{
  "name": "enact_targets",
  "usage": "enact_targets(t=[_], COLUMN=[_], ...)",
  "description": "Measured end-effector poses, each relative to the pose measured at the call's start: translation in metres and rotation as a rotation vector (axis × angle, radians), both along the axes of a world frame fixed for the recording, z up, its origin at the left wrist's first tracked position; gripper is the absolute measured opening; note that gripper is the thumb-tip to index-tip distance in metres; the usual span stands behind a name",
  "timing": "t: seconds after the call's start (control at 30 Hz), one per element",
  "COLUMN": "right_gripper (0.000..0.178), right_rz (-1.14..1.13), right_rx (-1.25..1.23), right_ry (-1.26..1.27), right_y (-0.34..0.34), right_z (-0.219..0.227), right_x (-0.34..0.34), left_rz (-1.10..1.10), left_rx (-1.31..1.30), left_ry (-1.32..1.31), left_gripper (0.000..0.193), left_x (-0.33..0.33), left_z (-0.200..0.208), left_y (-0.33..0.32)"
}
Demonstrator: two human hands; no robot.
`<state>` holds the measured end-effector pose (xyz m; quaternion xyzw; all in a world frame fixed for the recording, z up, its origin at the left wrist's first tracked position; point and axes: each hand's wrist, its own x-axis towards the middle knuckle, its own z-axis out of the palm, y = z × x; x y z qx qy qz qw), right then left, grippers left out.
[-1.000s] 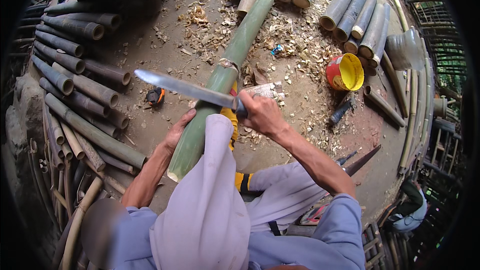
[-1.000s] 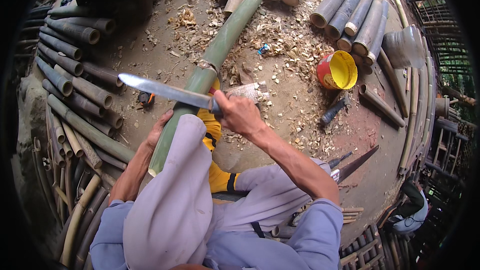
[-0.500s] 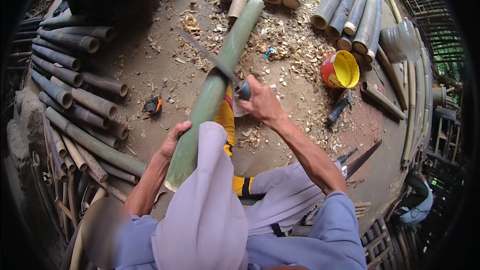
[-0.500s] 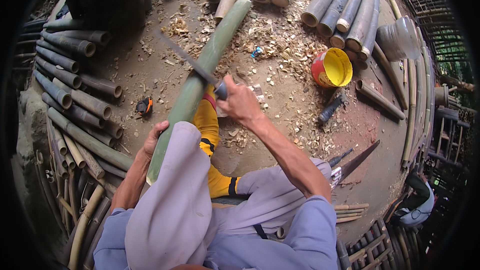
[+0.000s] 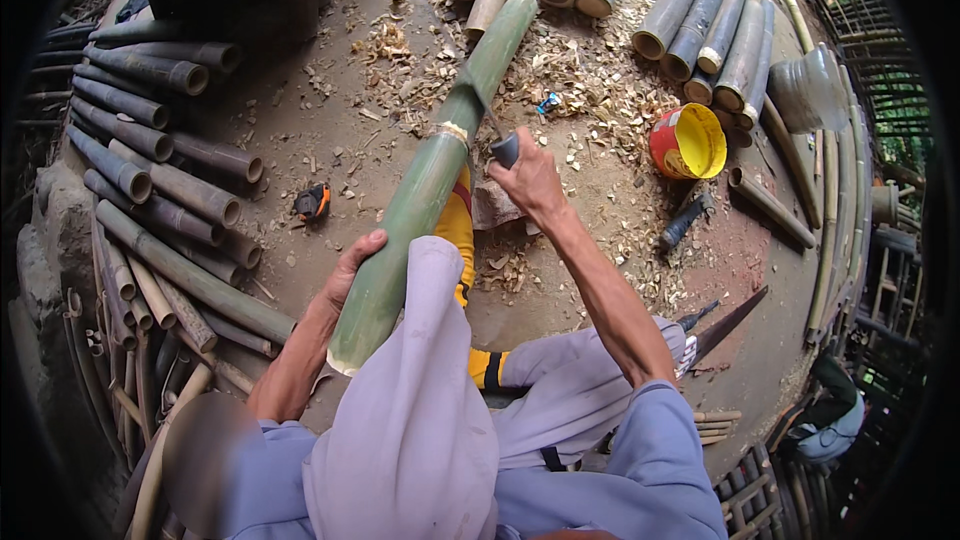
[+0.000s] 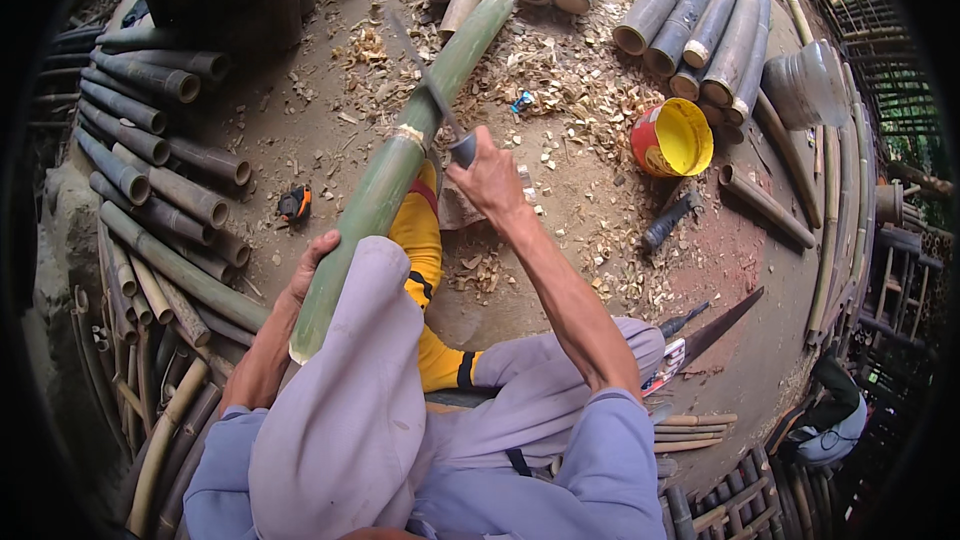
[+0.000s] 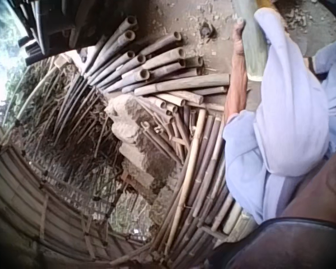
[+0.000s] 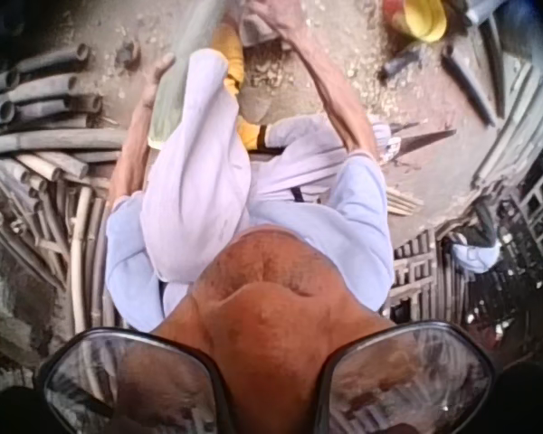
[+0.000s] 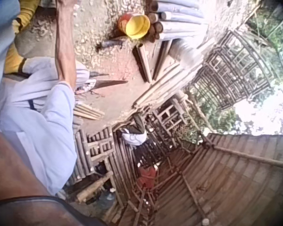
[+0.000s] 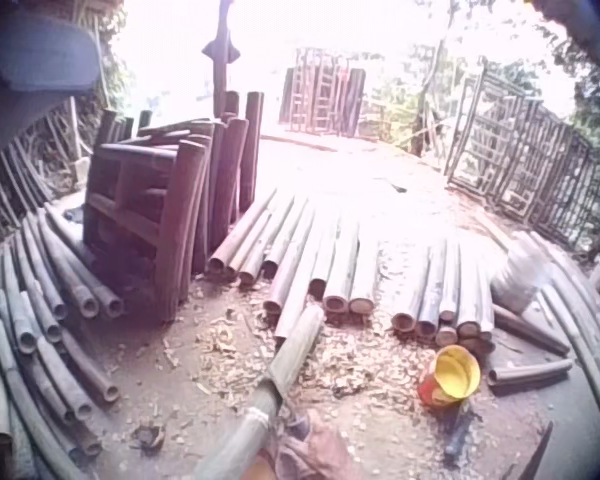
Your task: The person sits on the ground and uses a knife to shave the outer layer of bamboo poles. They hold the bamboo with one hand and scrape the surface with the knife in the other, creating wood shavings. The person works on multiple bamboo poles, rotating them to smooth the surface.
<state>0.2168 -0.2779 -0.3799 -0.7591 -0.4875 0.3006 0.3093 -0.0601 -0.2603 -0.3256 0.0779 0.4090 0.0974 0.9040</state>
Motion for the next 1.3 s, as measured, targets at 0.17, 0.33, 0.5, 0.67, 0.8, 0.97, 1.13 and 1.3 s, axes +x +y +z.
enact_targets(t=[0.17,0.33,0.5,0.67,0.8,0.97,1.13,1.3], right_gripper=[0.037,0.031,0.028,0.029,0.030,0.035,0.035,0.035], right_rz=[0.417,0.097,0.309,0.115,0.383,0.138,0.217,0.204], right_rx=[0.187,0.007,0.171,0.086,0.243,0.044,0.088,0.091], right_ry=[-0.043,0.030,-0.113,0.060,-0.238,0.001,-0.153,0.021], right_y=[-0.040,-0.004,-0.032,-0.005,-0.029,-0.005,-0.025,-0.021], right_z=[0.028,0.008,0.021,0.020,0.019,0.015,0.003,0.013], right_x=[-0.038,-0.006,-0.036,-0.019,-0.036,-0.012,-0.016,-0.026], left_rz=[0.062,0.045,0.134,0.112,0.111,0.197,0.094,0.126], left_rx=[-0.066,0.034,0.036,0.045,-0.045,-0.007,-0.027,-0.001], left_ry=[-0.068,-0.124,-0.088,-0.067,-0.147,0.038,-0.201,-0.323], left_gripper=[0.064,0.061,0.059,0.055,0.055,0.058,0.064,0.071], left_x=[0.001,-0.003,0.000,0.002,0.000,0.007,0.001,0.007], left_z=[0.005,-0.016,-0.007,-0.012,-0.008,-0.001,-0.015,-0.018], left_y=[-0.004,0.002,-0.001,0.003,0.000,0.002,0.001,-0.004])
